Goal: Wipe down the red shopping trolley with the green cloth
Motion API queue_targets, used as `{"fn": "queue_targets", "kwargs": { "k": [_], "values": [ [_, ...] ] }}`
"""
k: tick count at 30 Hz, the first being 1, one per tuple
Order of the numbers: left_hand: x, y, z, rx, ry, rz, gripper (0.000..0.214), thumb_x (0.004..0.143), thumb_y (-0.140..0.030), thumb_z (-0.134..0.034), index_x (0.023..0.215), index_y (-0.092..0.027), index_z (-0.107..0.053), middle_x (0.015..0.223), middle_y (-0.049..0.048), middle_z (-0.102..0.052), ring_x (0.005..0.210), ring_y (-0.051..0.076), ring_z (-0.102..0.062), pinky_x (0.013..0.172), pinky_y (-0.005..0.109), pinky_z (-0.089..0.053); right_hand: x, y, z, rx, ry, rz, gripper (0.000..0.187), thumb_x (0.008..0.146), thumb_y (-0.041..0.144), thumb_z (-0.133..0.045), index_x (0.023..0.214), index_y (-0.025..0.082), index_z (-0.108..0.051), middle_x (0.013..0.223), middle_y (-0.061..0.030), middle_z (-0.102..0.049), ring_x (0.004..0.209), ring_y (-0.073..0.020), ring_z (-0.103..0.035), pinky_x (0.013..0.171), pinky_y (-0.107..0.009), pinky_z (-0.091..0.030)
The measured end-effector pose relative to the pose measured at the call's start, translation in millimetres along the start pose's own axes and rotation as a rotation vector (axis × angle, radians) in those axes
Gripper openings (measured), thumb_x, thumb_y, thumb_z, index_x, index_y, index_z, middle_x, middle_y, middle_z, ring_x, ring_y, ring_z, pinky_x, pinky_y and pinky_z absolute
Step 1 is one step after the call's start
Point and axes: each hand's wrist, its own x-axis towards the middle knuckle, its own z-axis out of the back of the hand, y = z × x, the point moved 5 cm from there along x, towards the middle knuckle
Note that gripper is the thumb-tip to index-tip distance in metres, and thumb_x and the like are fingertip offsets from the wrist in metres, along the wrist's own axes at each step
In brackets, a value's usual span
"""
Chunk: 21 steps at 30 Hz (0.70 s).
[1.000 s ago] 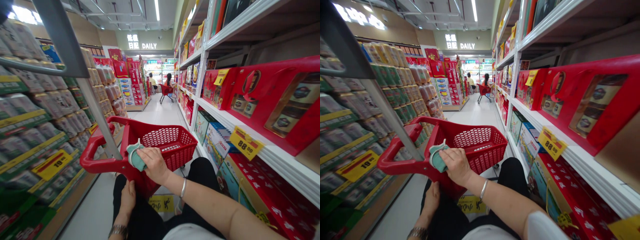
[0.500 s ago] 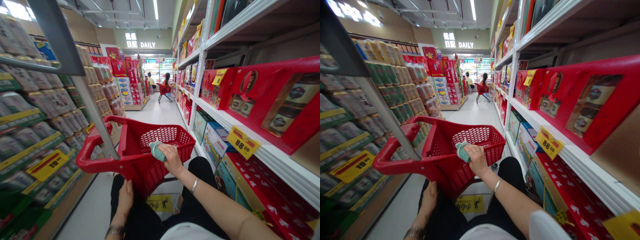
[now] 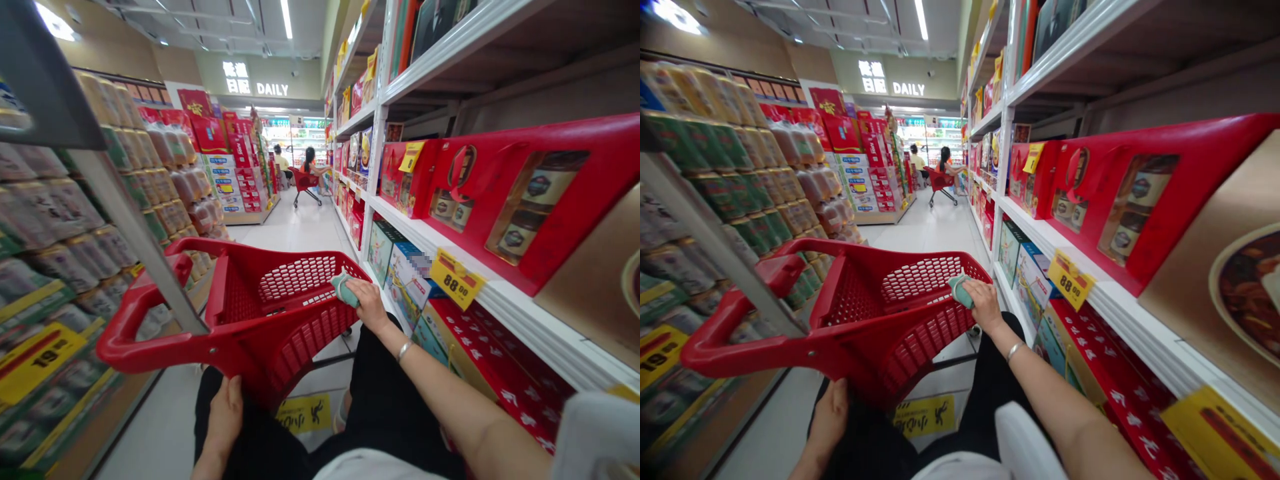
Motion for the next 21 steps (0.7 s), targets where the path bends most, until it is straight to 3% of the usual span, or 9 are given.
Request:
{"fn": "queue_targets", "kwargs": {
  "k": [5,9,11,14,18,21],
  "values": [
    [2,4,-1.6,-0.031,0.085,0.117,0.048,0.075,-0.063,-0.038,0.091,-0.024,-0.061,0.072,0.0093,-0.068,0.078,0.030,-0.069,0.078,0.041,-0.056,5,-39,23,-0.044,-0.057,-0.151,0.051,0.075,-0.001,-0.048,0.114,0.020,-0.073,0.115,-0.0087,-0.075,0.108,-0.0242,-0.064,0.094,-0.039,-0.046],
    [1,3,-1.9,-0.035,0.090,0.157,0.049,0.074,-0.062,-0.036,0.093,-0.023,-0.059,0.084,0.0123,-0.071,0.090,0.031,-0.069,0.085,0.042,-0.054,13,-32,36,-0.052,-0.132,-0.239,0.044,0.081,0.006,-0.049,0.117,0.017,-0.072,0.115,-0.0124,-0.074,0.107,-0.0270,-0.062,0.097,-0.043,-0.045],
    [1,2,-1.8,-0.019,0.085,0.136,0.048,0.075,-0.061,-0.035,0.093,-0.023,-0.059,0.087,0.0123,-0.071,0.091,0.031,-0.069,0.084,0.042,-0.054,20,-8,36,0.001,-0.140,-0.230,0.043,0.083,0.008,-0.051,0.119,0.018,-0.071,0.120,-0.0111,-0.073,0.109,-0.0261,-0.062,0.098,-0.042,-0.045],
    [2,6,-1.9,-0.018,0.085,0.115,0.047,0.077,-0.061,-0.036,0.093,-0.024,-0.059,0.080,0.0098,-0.069,0.082,0.029,-0.068,0.078,0.041,-0.055,34,50,29,0.189,-0.130,-0.149,0.043,0.083,0.009,-0.053,0.120,0.020,-0.070,0.123,-0.0087,-0.072,0.112,-0.0243,-0.062,0.099,-0.040,-0.044],
    [4,13,-2.9,-0.040,0.088,0.087,0.044,0.079,-0.060,-0.038,0.092,-0.024,-0.059,0.071,0.0073,-0.066,0.078,0.029,-0.068,0.075,0.041,-0.056,53,138,20,0.362,0.006,0.034,0.046,0.082,0.009,-0.056,0.125,0.023,-0.066,0.126,-0.0067,-0.071,0.118,-0.0217,-0.060,0.100,-0.037,-0.042],
    [5,17,-4.1,-0.024,0.085,0.079,0.044,0.080,-0.058,-0.037,0.093,-0.023,-0.060,0.071,0.0077,-0.065,0.083,0.030,-0.068,0.078,0.042,-0.056,62,189,16,0.400,0.117,0.160,0.048,0.083,0.012,-0.055,0.130,0.023,-0.063,0.135,-0.0055,-0.067,0.125,-0.0189,-0.057,0.104,-0.036,-0.039]
  ]
}}
